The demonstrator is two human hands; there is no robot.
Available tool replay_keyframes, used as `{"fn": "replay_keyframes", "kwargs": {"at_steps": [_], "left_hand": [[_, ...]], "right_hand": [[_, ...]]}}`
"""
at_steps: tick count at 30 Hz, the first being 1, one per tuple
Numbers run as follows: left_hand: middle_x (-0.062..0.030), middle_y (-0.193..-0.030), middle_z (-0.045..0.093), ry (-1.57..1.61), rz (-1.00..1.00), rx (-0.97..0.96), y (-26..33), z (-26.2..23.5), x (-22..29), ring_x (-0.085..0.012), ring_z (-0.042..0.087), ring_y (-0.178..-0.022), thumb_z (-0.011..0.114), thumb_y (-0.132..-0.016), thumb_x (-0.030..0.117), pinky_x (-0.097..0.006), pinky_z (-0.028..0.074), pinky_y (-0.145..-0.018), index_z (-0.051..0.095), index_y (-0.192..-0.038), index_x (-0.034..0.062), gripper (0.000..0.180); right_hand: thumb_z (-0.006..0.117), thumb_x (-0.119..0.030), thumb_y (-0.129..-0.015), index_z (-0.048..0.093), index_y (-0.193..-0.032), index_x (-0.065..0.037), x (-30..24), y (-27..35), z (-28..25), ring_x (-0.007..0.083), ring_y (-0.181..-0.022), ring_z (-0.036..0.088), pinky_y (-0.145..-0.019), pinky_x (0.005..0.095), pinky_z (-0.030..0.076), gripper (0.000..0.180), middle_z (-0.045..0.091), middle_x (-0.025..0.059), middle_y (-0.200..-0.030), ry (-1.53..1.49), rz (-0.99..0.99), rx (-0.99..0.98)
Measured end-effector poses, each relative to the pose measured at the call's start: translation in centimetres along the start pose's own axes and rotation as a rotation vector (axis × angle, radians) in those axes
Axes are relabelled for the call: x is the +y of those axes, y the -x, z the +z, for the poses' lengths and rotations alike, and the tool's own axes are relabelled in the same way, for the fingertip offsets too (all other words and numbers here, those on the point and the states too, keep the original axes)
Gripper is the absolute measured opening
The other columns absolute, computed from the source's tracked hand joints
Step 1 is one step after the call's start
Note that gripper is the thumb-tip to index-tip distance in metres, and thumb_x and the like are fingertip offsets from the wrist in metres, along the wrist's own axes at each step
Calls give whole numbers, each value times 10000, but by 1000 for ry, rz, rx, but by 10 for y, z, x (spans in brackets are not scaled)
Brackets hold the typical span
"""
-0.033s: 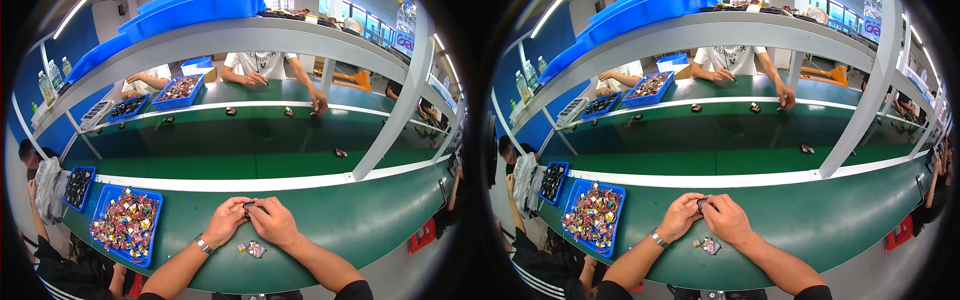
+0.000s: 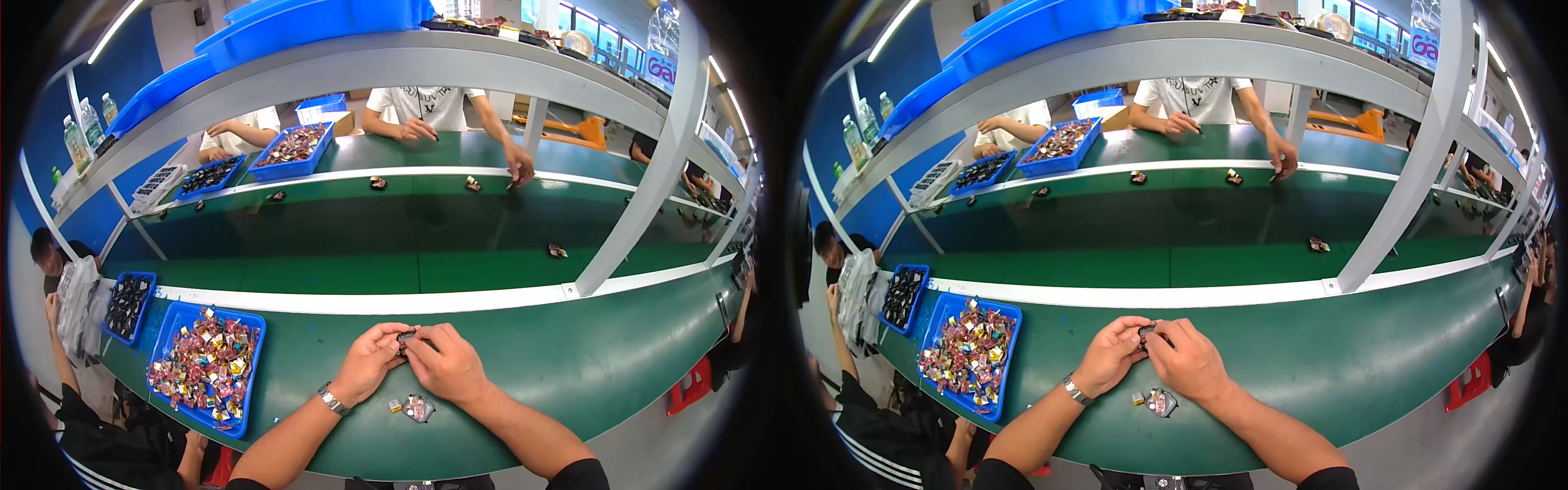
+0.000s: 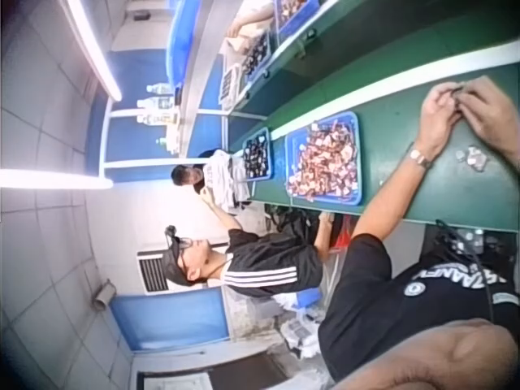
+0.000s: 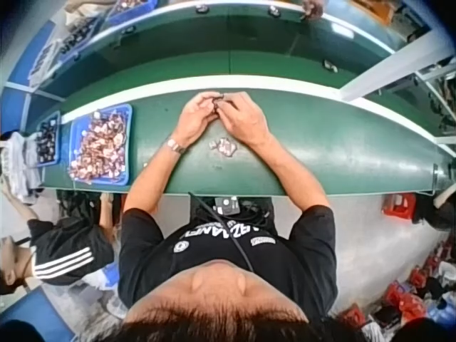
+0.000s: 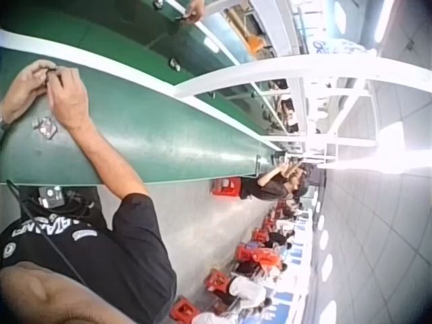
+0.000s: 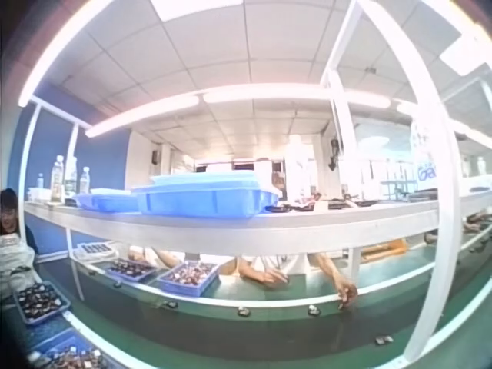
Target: Assembling small colorful badges or pins on a production line conveyor belt.
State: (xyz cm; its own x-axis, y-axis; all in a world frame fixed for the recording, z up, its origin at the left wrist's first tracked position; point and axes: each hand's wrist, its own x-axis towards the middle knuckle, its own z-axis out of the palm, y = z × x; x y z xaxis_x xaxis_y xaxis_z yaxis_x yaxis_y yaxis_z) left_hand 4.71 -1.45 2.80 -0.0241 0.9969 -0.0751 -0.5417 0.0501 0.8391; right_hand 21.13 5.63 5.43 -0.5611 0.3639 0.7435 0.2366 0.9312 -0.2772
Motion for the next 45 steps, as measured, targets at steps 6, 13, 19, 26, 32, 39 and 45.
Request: {"fn": "replay_keyframes", "kwargs": {"at_steps": [6, 13, 19, 26, 32, 39, 45], "left_hand": [[-83, -1246, 609, -18, -7, -6, 0, 2, 2, -183, 564, -1163, 504, -990, 73, -389, 443, -1011, 484, -1268, 44, 280], [-82, -1223, 610, -19, -26, -3, 0, 2, 1, -176, 571, -1145, 490, -996, 67, -386, 459, -997, 483, -1267, 43, 272], [-80, -1219, 610, -37, -12, -7, 1, 2, 1, -176, 572, -1144, 487, -997, 66, -386, 462, -997, 487, -1261, 42, 265], [-73, -1213, 616, -67, -25, 3, 0, 4, 1, -135, 584, -1113, 446, -1003, 33, -307, 477, -954, 490, -1262, 33, 263], [-75, -1195, 622, -96, -9, 33, 0, 9, 3, -132, 594, -1088, 473, -994, 43, -292, 497, -913, 501, -1248, 24, 256], [-79, -1071, 662, -210, 129, 168, 1, 6, -6, -130, 645, -939, 510, -982, 46, -278, 543, -804, 535, -1175, 12, 198], [-85, -1056, 665, -391, 187, 222, -1, 14, -13, -98, 626, -938, 504, -978, 18, -245, 522, -803, 545, -1146, -21, 177]], "right_hand": [[711, -14, -692, 652, -897, -21, -4, 2, 1, 237, -862, 613, -699, 328, 549, 213, 611, 73, -952, 17, 38, -12], [709, 4, -696, 646, -896, -26, -3, 5, 3, 235, -866, 606, -679, 317, 548, 212, 601, 72, -959, -12, 82, 14], [701, 5, -719, 650, -887, -25, -6, 3, 4, 229, -854, 605, -664, 317, 548, 178, 597, 67, -950, -26, 95, 49], [739, 1, -713, 687, -909, -23, -6, 6, 7, 224, -828, 620, -705, 317, 551, 205, 610, 80, -959, -29, 193, 33], [735, 4, -721, 689, -913, -29, -2, 4, 7, 223, -827, 622, -704, 315, 553, 201, 610, 78, -970, -37, 151, 51], [728, 3, -758, 672, -963, -12, -4, 1, 2, 218, -829, 653, -701, 298, 559, 214, 630, 96, -1020, -285, 241, 4], [708, 3, -797, 661, -997, 10, 3, 4, 9, 188, -769, 672, -683, 275, 557, 205, 651, 113, -984, -492, 436, 8]]}}
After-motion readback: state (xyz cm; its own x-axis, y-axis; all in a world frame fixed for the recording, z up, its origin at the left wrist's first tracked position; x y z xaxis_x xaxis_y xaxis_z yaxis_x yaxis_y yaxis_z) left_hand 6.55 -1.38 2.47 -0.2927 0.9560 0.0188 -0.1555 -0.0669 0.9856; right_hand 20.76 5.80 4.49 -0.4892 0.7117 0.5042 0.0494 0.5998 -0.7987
